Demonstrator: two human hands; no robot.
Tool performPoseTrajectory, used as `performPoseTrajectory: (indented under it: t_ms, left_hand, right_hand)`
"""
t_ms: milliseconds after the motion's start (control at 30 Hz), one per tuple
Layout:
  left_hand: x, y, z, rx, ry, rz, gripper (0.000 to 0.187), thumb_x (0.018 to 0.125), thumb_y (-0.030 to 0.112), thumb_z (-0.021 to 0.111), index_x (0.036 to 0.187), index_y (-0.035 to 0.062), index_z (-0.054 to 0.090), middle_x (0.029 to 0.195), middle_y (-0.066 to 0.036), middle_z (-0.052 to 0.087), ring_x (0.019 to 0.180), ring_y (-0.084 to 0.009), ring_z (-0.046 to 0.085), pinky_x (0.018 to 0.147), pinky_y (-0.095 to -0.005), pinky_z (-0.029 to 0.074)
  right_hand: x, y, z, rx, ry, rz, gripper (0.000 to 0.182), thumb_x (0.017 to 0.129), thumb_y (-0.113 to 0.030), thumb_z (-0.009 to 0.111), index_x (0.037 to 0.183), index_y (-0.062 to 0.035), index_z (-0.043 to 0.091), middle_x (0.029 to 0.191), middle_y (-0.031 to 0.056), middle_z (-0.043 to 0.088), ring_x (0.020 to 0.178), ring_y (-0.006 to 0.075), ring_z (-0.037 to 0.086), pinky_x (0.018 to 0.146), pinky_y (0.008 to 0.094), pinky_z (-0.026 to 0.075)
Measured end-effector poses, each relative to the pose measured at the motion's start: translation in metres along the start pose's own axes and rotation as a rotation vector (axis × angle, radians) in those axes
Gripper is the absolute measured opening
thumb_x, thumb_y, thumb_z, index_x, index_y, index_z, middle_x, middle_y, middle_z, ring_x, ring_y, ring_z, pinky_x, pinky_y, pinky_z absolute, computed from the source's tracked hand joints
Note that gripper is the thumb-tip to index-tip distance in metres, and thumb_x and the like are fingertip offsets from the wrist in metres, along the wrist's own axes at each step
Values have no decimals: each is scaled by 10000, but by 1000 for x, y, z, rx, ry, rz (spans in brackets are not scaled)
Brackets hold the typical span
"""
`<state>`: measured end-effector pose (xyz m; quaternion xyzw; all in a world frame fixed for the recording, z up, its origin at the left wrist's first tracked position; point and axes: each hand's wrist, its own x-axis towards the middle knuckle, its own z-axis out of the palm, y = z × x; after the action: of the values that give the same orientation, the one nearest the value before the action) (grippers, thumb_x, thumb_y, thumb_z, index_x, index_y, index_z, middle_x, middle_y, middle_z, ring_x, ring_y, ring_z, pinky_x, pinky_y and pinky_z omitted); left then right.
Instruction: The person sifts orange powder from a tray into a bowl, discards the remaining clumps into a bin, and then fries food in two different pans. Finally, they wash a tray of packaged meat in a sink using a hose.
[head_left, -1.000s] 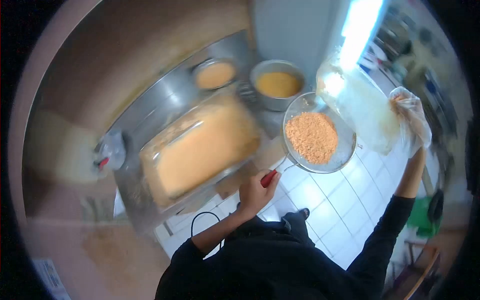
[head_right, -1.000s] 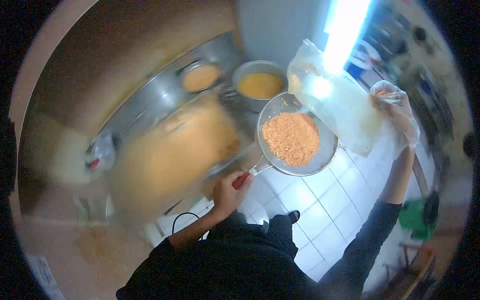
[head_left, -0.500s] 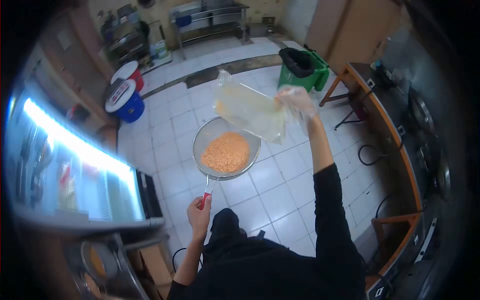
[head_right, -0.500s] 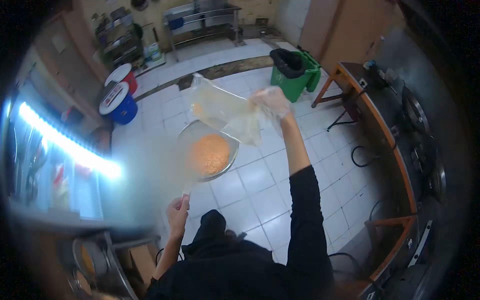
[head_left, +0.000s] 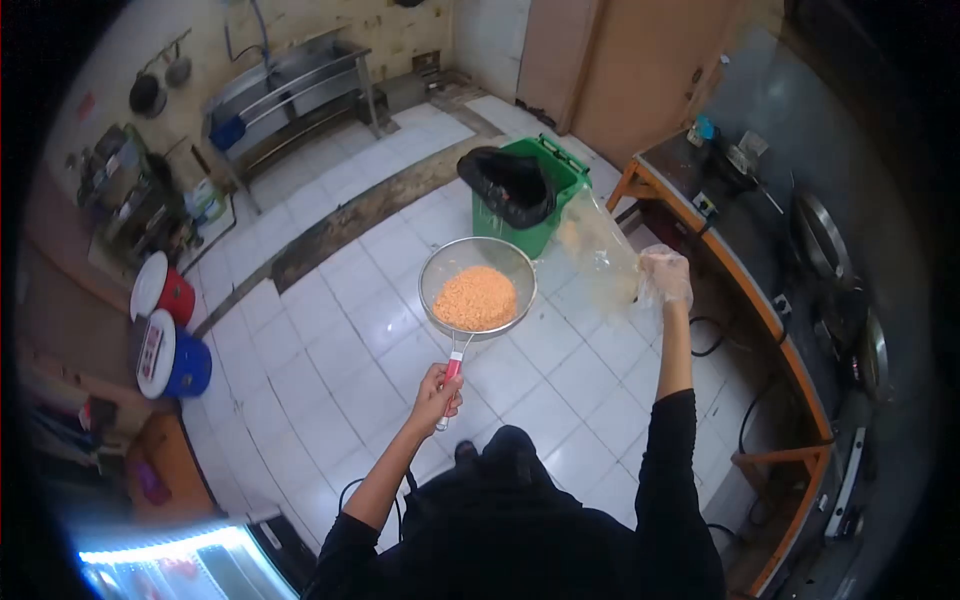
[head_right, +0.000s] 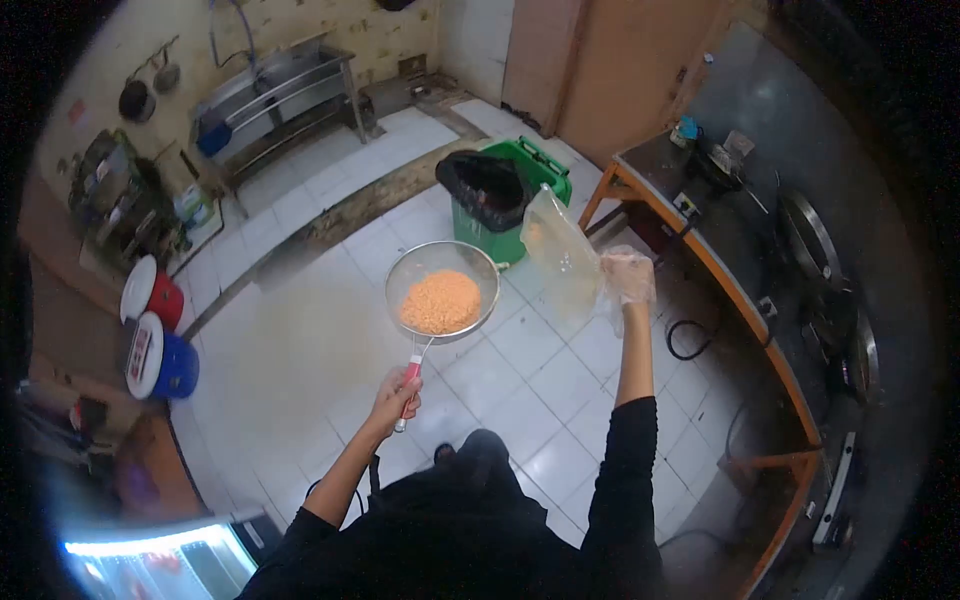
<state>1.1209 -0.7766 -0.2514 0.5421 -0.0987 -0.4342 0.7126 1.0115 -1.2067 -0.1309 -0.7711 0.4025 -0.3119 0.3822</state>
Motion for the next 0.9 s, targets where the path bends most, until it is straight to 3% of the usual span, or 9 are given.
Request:
performPoseTrajectory:
  t_ms: [200, 300, 433, 533, 600, 733, 767, 867, 900]
  left_hand:
    - [224, 82, -3, 227, -52, 1, 262, 861, 177, 578, 940, 62, 356, 772, -52, 454, 429, -78, 407, 319, -227, 292]
    - [350, 115, -9, 357, -27, -44, 267, 844, 157, 579, 949, 43, 361, 746, -57, 460, 411, -85, 403, 311, -239, 296]
    - [493, 146, 2, 530, 72, -89, 267, 776, 113, 584, 946, 6, 409, 666, -53, 492, 421, -105, 447, 322, -253, 332]
    - [588, 189, 13, 701, 104, -166, 276, 729, 103, 584, 952, -12, 469, 637, -64, 537, 435, -127, 496, 336, -255, 359]
    - [644, 200, 9, 750, 90, -227, 239, 711, 80, 578, 906, -19, 482, 606, -64, 516, 433, -132, 493, 340, -257, 358]
    - [743, 198, 6, 466, -127, -362, 135, 712, 60, 549, 785, -21, 469, 549, -55, 443, 418, -138, 453, 348, -266, 355]
    - [770, 207, 13, 327, -211, -404, 130, 716, 72, 540, 775, -20, 470, 548, -57, 444, 417, -145, 453, 353, -270, 363]
    - [821, 181, 10, 148, -105, -654, 170, 698, 1, 462, 862, -41, 471, 531, -109, 438, 355, -196, 438, 321, -317, 342]
    - [831, 163, 6, 145, -59, -698, 133, 708, -6, 458, 841, -21, 467, 560, -97, 439, 375, -181, 431, 324, -303, 325]
  right_hand:
    - [180, 39, 103, -291, 173, -216, 166, 642, -229, 629, 713, -82, 661, 668, 130, 632, 596, 255, 621, 549, 348, 489]
    - [280, 48, 212, -340, 186, -24, 154, 663, -231, 621, 682, -79, 637, 690, 143, 627, 682, 297, 629, 643, 397, 503]
    - [384, 83, 373, -626, -161, -217, 216, 723, -226, 586, 847, -63, 655, 886, 177, 636, 826, 360, 611, 733, 397, 502]
    - [420, 105, 433, -532, -511, -318, 276, 756, -243, 539, 914, -46, 651, 976, 160, 628, 884, 355, 603, 750, 393, 502]
    - [432, 142, 475, -473, -485, -224, 296, 768, -252, 511, 947, -61, 650, 994, 146, 625, 905, 342, 602, 765, 387, 500]
    - [481, 112, 482, -819, -751, 67, 304, 782, -281, 494, 983, -112, 647, 981, 133, 630, 905, 320, 610, 777, 379, 500]
    - [486, 123, 485, -932, -774, -109, 305, 793, -288, 484, 986, -110, 640, 954, 142, 631, 883, 309, 620, 759, 387, 503]
    - [489, 174, 506, -732, -648, -33, 339, 797, -302, 485, 972, -51, 631, 957, 150, 629, 891, 308, 618, 758, 388, 503]
    - [499, 172, 509, -823, -879, 92, 357, 805, -321, 492, 949, -24, 627, 994, 149, 623, 946, 297, 604, 784, 372, 494]
